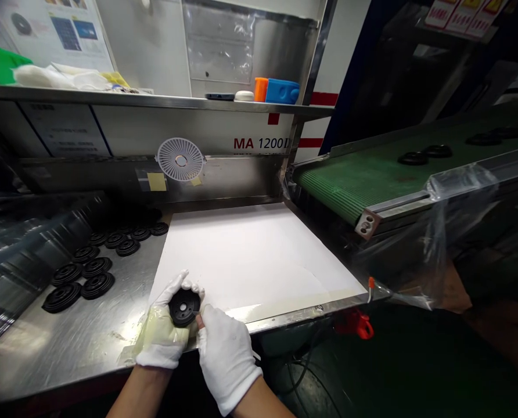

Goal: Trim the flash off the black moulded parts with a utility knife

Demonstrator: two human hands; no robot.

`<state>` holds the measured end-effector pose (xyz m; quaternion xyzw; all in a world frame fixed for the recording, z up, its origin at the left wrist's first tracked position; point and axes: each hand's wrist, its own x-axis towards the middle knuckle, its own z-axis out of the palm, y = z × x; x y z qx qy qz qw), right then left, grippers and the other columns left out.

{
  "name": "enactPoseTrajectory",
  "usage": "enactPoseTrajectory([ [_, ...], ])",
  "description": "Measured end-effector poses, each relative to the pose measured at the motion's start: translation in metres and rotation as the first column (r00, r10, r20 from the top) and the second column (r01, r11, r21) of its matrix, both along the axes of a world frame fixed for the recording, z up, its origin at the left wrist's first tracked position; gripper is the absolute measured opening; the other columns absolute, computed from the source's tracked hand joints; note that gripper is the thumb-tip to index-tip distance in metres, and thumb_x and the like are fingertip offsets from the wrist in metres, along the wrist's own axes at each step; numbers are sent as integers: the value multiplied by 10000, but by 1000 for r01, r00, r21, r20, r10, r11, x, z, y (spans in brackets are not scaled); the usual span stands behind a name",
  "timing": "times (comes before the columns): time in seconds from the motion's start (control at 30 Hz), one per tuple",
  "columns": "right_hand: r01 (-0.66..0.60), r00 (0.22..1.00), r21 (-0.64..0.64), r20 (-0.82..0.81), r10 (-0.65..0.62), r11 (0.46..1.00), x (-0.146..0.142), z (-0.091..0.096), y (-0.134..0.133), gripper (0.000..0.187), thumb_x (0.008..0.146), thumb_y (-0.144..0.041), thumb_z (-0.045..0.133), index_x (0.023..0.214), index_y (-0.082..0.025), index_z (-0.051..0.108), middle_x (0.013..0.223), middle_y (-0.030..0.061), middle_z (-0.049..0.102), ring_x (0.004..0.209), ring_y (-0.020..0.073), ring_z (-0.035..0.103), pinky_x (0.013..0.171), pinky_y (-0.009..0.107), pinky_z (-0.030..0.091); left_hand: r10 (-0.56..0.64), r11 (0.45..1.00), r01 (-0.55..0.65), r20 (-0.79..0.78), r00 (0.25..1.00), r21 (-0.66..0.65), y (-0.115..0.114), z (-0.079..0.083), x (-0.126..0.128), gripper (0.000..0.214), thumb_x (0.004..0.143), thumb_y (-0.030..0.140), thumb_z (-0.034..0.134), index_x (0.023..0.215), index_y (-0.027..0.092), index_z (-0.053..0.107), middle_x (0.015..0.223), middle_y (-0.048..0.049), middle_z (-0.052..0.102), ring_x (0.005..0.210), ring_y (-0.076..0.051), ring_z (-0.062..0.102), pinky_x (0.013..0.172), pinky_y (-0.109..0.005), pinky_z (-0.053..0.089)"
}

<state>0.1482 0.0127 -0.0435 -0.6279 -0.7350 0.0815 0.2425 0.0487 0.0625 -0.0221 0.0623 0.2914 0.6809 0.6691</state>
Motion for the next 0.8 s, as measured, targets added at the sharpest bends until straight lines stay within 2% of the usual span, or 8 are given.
enactPoseTrajectory([
  [0.17, 3, 1000, -14, -18, -3, 1000, -2, 3, 1, 239, 939, -293, 343, 789, -239, 521, 652, -23, 592, 568, 156, 514, 532, 296, 226, 38, 999, -39, 59, 998, 16, 1, -3, -2, 248, 737, 124, 628, 971, 203, 644, 724, 6, 612, 712, -110, 609, 776, -270, 536],
  [0.23, -19, 999, -15, -31, 19, 1000, -1, 3, 2, 231, 940, -289, 346, 798, -242, 522, 673, -22, 604, 591, 157, 531, 541, 297, 234, -28, 1000, 28, 43, 999, 0, 0, -4, -4, 274, 751, 146, 604, 1022, 170, 639, 810, -49, 645, 798, -169, 632, 801, -354, 543],
  [0.3, -36, 998, -19, -48, 35, 999, 0, 2, 1, 228, 942, -286, 344, 809, -244, 525, 697, -20, 617, 611, 158, 545, 551, 297, 241, -100, 995, 101, 24, 995, -9, -1, -5, -6, 301, 746, 152, 589, 1042, 134, 637, 807, -80, 644, 795, -207, 632, 773, -421, 549],
  [0.37, -29, 998, -30, -59, 27, 999, 0, 2, 0, 238, 945, -293, 340, 802, -243, 523, 692, -22, 616, 606, 156, 544, 549, 297, 239, -104, 995, 104, 16, 994, 12, -3, -5, -6, 285, 726, 140, 591, 1004, 123, 651, 722, -51, 612, 706, -172, 607, 729, -390, 554],
  [0.47, -34, 998, -48, -57, 31, 998, -2, 3, -2, 257, 947, -311, 336, 768, -241, 507, 657, -30, 599, 584, 153, 531, 538, 300, 225, -24, 998, 24, 17, 1000, 54, -5, -3, -4, 220, 707, 143, 605, 916, 128, 670, 671, -20, 573, 655, -129, 568, 701, -305, 542],
  [0.63, -20, 998, -43, -66, 17, 999, 1, 9, 1, 227, 944, -283, 345, 798, -242, 514, 668, -33, 590, 590, 149, 520, 546, 289, 239, -44, 997, 43, 19, 999, 60, -5, 1, -2, 175, 712, 184, 614, 869, 138, 674, 668, -25, 566, 651, -135, 559, 687, -297, 532],
  [0.8, -4, 999, -25, -46, 3, 1000, 2, 6, 3, 194, 932, -268, 364, 843, -246, 534, 669, -31, 588, 588, 157, 525, 548, 293, 242, -25, 998, 23, 30, 999, 53, -4, -4, -2, 169, 728, 182, 617, 884, 142, 669, 680, -19, 568, 662, -128, 558, 702, -290, 528],
])
